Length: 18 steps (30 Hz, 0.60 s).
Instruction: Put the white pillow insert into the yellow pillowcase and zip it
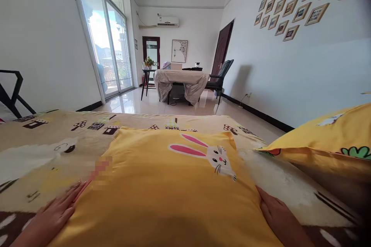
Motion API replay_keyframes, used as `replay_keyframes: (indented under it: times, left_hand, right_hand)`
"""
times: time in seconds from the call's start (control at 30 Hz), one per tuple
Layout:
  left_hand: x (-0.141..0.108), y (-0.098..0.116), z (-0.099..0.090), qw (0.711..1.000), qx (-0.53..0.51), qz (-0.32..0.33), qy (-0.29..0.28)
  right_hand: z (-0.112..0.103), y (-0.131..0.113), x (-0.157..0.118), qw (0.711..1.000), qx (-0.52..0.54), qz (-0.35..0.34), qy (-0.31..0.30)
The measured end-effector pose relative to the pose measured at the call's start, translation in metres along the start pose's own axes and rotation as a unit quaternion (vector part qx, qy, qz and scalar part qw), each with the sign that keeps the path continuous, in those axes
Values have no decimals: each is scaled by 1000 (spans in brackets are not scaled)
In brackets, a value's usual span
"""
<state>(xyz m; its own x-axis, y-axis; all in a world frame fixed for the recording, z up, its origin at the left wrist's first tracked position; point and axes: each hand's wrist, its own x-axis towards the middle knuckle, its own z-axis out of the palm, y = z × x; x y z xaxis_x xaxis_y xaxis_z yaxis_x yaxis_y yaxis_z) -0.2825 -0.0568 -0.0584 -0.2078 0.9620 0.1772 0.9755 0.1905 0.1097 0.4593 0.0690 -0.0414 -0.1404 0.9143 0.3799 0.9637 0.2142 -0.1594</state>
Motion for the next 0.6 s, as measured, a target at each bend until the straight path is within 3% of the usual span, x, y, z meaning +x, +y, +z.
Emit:
replay_keyframes:
  times: [0.07, 0.13, 0.17, 0.23, 0.33, 0.4, 0.47, 0.53, 0.6]
  left_hand:
    - [0, -17, -7, 999, 2, 4, 52]
    - [11, 4, -37, 992, -3, 21, 122]
    - [20, 29, -59, 990, -2, 33, 136]
    - [46, 104, -108, 988, 17, 100, 117]
    - [98, 235, -159, 982, 16, 184, 27]
    - [134, 306, -162, 974, -14, 224, -31]
    - [164, 349, -143, 971, -30, 232, -43]
    - [187, 366, -114, 973, -47, 221, -46]
    - [204, 363, -86, 976, -68, 200, -52]
  right_hand:
    - [-13, 6, 7, 998, -41, -14, 35]
    - [-35, -9, 28, 993, -71, -13, 94]
    - [-48, -25, 43, 991, -73, -11, 116]
    - [-72, -77, 78, 992, -42, -38, 111]
    - [-94, -182, 135, 990, 17, -143, -9]
    - [-89, -244, 166, 979, 40, -181, -86]
    - [-71, -282, 190, 976, 38, -179, -115]
    - [-45, -291, 204, 978, 36, -162, -128]
    - [-19, -278, 213, 980, 34, -136, -141]
